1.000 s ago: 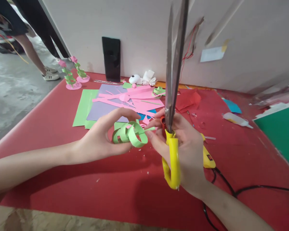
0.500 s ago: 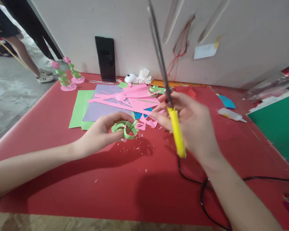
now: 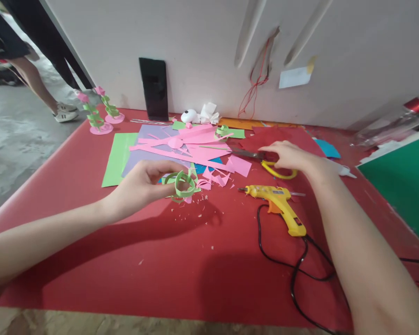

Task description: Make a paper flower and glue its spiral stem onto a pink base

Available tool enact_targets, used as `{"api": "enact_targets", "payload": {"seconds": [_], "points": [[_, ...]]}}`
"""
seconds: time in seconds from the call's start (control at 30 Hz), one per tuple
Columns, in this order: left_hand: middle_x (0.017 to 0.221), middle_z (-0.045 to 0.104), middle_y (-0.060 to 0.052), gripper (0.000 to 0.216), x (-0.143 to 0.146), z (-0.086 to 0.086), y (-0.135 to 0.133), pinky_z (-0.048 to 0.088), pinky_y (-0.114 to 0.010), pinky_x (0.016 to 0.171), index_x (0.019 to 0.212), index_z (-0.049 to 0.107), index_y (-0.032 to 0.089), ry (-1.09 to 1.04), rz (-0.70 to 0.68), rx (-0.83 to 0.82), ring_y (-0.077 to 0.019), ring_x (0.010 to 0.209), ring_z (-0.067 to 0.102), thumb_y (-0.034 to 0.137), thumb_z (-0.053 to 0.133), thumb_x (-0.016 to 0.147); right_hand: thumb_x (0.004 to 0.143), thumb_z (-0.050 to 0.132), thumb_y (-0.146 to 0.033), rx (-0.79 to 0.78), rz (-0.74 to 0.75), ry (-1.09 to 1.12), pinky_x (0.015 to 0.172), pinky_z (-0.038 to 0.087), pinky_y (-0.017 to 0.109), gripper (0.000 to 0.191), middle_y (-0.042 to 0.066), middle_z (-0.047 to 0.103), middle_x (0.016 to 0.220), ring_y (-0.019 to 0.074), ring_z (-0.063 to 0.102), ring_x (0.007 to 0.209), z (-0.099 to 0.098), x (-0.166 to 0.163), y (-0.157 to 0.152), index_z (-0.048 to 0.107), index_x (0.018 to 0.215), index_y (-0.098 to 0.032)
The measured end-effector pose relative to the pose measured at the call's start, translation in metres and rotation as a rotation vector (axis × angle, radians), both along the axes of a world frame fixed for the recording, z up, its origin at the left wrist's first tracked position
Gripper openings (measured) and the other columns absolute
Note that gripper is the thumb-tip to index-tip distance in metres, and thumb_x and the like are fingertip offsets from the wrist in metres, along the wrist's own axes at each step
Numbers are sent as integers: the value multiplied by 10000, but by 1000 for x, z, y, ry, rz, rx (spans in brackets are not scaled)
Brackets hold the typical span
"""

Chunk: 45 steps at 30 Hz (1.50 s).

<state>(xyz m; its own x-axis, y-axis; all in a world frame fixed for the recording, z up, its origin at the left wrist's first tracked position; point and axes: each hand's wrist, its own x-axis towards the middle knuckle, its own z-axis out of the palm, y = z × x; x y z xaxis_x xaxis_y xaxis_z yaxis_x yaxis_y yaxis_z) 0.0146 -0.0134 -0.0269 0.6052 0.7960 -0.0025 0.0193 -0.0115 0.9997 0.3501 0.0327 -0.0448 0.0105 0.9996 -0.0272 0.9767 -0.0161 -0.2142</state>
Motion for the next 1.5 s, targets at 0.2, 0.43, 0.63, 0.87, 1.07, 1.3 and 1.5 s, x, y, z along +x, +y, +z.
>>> {"api": "enact_targets", "payload": {"seconds": [0.2, 0.43, 0.63, 0.87, 1.07, 1.3, 1.5], "points": [[756, 705, 23, 104, -1, 5, -1, 520, -165, 605, 764, 717, 186, 8, 82, 209, -69, 671, 604, 197, 617, 739, 863, 561, -294, 463, 17, 179, 780, 460, 208, 188, 44, 637, 976, 58, 571, 870, 38, -90, -50, 685, 895, -156], [744, 714, 2, 68, -5, 10, -4, 493, -246, 698, 754, 692, 155, 11, 194, 556, -98, 691, 609, 148, 625, 746, 762, 671, -141, 705, 354, 464, 693, 461, 153, 94, -85, 620, 827, 3, 561, 782, 50, -176, -102, 621, 811, -204], [642, 687, 19, 148, -10, 15, -7, 485, -301, 806, 757, 685, 183, 56, 255, 1013, -116, 686, 594, 63, 604, 726, 767, 627, -87, 765, 253, 458, 553, 380, 181, 127, -92, 593, 791, 1, 522, 736, 48, -179, -107, 587, 792, -205], [629, 663, 40, 146, -14, 18, -8, 475, -337, 878, 791, 665, 219, 142, 272, 1151, -123, 702, 593, 102, 597, 736, 808, 595, -140, 740, 207, 472, 647, 437, 257, 69, -38, 606, 835, 57, 559, 803, 48, -182, -114, 605, 812, -209], [759, 704, 53, 88, -15, 18, -11, 412, -341, 1027, 819, 654, 236, 191, 272, 1139, -115, 812, 640, 171, 618, 773, 811, 608, -185, 662, 172, 537, 613, 445, 262, 46, -32, 609, 828, 74, 561, 786, 49, -182, -116, 614, 792, -226], [707, 687, 57, 126, -15, 22, -11, 403, -337, 1018, 752, 649, 223, 227, 284, 1100, -106, 779, 629, 168, 554, 812, 808, 606, -192, 600, 178, 526, 590, 451, 260, 65, -17, 618, 856, 95, 567, 769, 49, -183, -115, 652, 814, -237], [688, 688, 16, 113, -14, 22, -10, 409, -349, 959, 725, 651, 182, 166, 257, 1098, -140, 777, 616, 110, 571, 760, 809, 593, -182, 566, 137, 490, 609, 420, 281, 100, -20, 617, 886, 106, 566, 804, 49, -182, -118, 662, 812, -255]]}}
